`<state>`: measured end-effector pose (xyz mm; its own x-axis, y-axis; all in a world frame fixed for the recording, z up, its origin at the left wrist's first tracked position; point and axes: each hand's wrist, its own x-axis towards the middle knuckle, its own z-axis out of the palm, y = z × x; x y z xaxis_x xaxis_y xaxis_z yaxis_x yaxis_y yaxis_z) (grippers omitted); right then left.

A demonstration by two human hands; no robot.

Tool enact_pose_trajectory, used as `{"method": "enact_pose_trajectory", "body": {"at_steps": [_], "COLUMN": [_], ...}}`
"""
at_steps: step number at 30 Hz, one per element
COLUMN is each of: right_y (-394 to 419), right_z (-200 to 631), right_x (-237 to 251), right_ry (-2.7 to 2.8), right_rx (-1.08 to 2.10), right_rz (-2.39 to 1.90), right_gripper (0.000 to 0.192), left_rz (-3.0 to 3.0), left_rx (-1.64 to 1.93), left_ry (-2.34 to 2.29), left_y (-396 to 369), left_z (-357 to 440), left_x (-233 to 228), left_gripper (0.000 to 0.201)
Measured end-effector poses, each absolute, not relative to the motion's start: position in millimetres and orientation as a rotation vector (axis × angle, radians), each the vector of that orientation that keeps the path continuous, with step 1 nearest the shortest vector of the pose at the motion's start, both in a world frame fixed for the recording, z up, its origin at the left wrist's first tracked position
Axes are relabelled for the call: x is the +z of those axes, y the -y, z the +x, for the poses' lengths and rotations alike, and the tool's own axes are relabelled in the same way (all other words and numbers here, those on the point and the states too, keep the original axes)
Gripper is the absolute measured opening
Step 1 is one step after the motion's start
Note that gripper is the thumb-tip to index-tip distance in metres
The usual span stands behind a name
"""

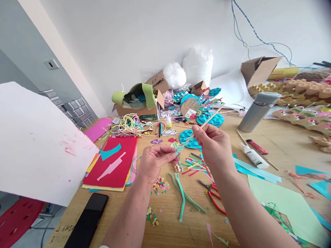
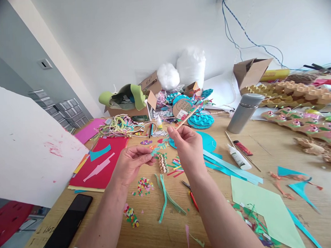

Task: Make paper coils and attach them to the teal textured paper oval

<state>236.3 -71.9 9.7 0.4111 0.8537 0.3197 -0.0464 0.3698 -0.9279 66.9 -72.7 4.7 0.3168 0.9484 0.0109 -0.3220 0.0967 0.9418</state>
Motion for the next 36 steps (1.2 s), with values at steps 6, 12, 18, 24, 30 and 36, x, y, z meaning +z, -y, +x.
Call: {"method": "enact_pose_trajectory", "body": {"at_steps": [6,12,18,24,30,36], "right_y": [82,80,80,80,77,72], "right_z": [234,218,207,214,222,236], "right_x": [17,11,8,13,13,11], "right_ry": [1.029,1.146,1.289,1.354,1.333,1.251], "right_rx": [0.674,0.828,1.027,0.928,0.881,0.797], "right_rz": [-1.060,-1.020,-1.032,-1.194,-1.232,-1.219], "right_gripper": [0.041,0.040,0.046,0.055,0.049,0.042], "left_rz": [1.154,1.252,1.425,1.525,1.539,1.485], "left_rx": [1.105,1.028,1.077,1.103,1.028,0.906], "left_ry": [-0.770,-0.687,-0.838,-0.932,-0.962,-0.931], "left_y": [71,73,73,75,75,72], "left_z": [62,62,65,64,66,64], "left_x": [5,6,3,1,-1,2], "left_gripper": [0.020,0.039,0.036,0.027,0.023,0.027]}}
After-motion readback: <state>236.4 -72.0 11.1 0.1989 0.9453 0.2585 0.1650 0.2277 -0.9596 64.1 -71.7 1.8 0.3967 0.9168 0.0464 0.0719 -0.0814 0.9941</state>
